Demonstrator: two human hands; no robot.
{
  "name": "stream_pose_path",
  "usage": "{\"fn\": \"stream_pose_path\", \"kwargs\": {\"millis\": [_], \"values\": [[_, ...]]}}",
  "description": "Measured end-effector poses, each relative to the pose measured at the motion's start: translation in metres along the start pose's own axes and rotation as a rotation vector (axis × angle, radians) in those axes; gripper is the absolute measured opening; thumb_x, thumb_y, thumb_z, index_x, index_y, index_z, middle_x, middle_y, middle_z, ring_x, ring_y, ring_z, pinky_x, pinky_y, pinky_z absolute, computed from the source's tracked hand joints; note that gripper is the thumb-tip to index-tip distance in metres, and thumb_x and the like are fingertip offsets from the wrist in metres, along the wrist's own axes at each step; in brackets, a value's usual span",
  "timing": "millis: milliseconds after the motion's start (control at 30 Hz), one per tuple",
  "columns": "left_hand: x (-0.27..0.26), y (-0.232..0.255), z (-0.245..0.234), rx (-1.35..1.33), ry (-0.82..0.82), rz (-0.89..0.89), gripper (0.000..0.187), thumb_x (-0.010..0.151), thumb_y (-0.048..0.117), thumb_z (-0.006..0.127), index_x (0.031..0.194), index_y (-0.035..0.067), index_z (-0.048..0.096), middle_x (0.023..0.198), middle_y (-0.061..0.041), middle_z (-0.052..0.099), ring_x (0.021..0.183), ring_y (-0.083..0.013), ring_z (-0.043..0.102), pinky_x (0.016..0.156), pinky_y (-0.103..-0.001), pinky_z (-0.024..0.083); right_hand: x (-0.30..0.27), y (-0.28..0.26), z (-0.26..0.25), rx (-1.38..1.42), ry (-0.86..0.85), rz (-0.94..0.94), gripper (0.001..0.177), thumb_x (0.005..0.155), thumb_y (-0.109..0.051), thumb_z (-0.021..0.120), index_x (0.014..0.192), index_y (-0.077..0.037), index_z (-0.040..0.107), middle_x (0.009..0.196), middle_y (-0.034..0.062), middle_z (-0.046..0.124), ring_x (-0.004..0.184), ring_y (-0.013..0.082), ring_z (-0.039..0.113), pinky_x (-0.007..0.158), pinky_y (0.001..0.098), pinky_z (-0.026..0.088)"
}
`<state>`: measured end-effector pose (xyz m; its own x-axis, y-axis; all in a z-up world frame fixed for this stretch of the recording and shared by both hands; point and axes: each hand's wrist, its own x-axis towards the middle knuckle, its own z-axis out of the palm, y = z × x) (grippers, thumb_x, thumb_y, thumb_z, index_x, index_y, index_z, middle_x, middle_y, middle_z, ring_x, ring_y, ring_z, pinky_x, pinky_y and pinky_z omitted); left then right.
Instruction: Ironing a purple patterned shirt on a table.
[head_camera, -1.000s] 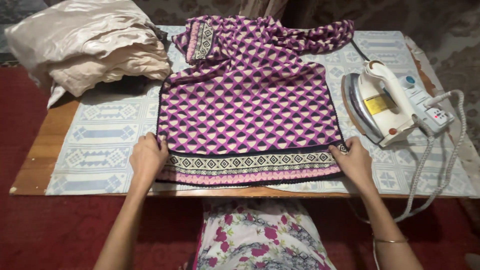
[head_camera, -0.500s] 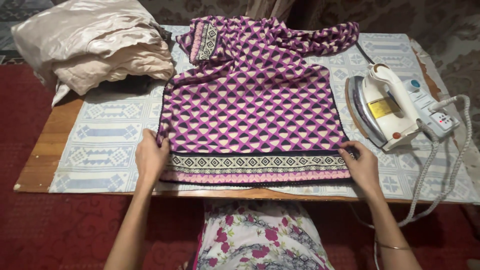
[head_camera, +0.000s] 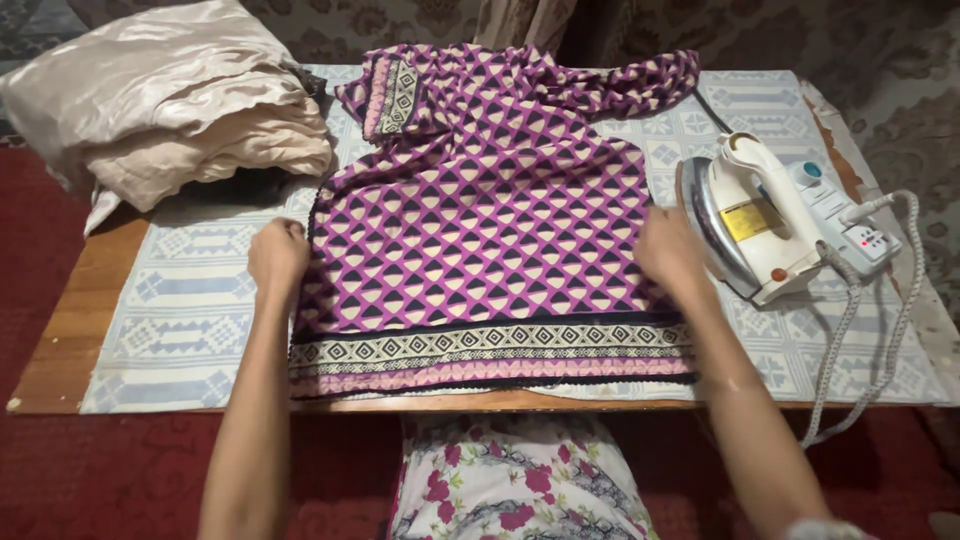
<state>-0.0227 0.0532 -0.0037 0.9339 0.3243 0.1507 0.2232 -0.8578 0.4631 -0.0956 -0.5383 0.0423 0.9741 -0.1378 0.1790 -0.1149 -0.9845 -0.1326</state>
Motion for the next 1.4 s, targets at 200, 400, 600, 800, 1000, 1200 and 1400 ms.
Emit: {"fn": "stream_pose_path", "kwargs": {"millis": [200,400,600,800,1000,1200,1400], "values": [[0.024,0.018,0.015,-0.160,0.127,0.041,0.025,0.088,0.031,0.067,0.101,0.015,0.080,0.098,-0.014,0.077,0.096,-0.0358,0.073,0.085,-0.051,0.053,0.048,-0.013,0.024,-0.016,0.136,0.197,0.041,0.086,-0.011,0.068,0.121,0.008,0.060,0.124,0.0320,0.060,0.102,0.0474,0.067,0.087,0.0548,0.055],[0.022,0.025,0.016,-0.138,0.145,0.063,0.043,0.112,0.044,0.057,0.105,0.009,0.081,0.095,-0.020,0.075,0.097,-0.0430,0.068,0.086,-0.061,0.045,0.064,-0.012,0.039,-0.172,0.354,0.211,0.043,0.091,-0.033,0.071,0.110,0.005,0.061,0.126,0.0290,0.061,0.109,0.0418,0.066,0.085,0.0527,0.053],[0.013,0.048,0.018,-0.200,0.122,0.187,0.048,0.108,0.043,0.058,0.112,-0.003,0.067,0.092,-0.022,0.069,0.090,-0.0449,0.067,0.083,-0.055,0.050,0.069,-0.028,0.026,-0.076,0.343,0.218,0.051,0.092,-0.036,0.070,0.115,0.009,0.058,0.120,0.0307,0.062,0.112,0.0436,0.061,0.089,0.0544,0.048],[0.011,0.080,-0.018,-0.135,0.042,0.048,0.036,0.102,0.041,0.065,0.116,0.008,0.068,0.097,-0.024,0.072,0.092,-0.0477,0.066,0.076,-0.056,0.049,0.081,-0.022,0.045,-0.080,0.282,0.230,0.042,0.094,-0.032,0.068,0.112,0.003,0.054,0.112,0.0264,0.065,0.105,0.0422,0.064,0.091,0.0539,0.049],[0.012,0.079,-0.015,-0.229,0.174,0.116,0.027,0.106,0.032,0.061,0.118,0.007,0.064,0.098,-0.024,0.072,0.091,-0.0484,0.066,0.075,-0.056,0.049,0.078,-0.051,0.021,0.108,0.260,0.333,0.025,0.103,-0.010,0.056,0.121,0.004,0.045,0.105,0.0294,0.065,0.094,0.0459,0.065,0.083,0.0575,0.049],[0.026,0.059,0.010,0.055,0.256,0.351,0.027,0.107,0.029,0.060,0.112,0.003,0.054,0.094,-0.022,0.071,0.076,-0.0447,0.067,0.063,-0.054,0.049,0.081,-0.047,0.028,-0.041,0.428,0.233,0.016,0.100,-0.001,0.054,0.114,0.000,0.048,0.106,0.0234,0.064,0.096,0.0411,0.064,0.078,0.0539,0.051],[0.016,0.068,0.009,0.203,0.190,0.296,0.026,0.110,0.027,0.061,0.120,0.003,0.054,0.109,-0.018,0.070,0.095,-0.0368,0.070,0.074,-0.050,0.052,0.073,-0.054,0.010,-0.166,0.567,0.064,0.028,0.095,-0.009,0.060,0.120,0.001,0.054,0.116,0.0216,0.063,0.105,0.0378,0.062,0.085,0.0495,0.052]]}}
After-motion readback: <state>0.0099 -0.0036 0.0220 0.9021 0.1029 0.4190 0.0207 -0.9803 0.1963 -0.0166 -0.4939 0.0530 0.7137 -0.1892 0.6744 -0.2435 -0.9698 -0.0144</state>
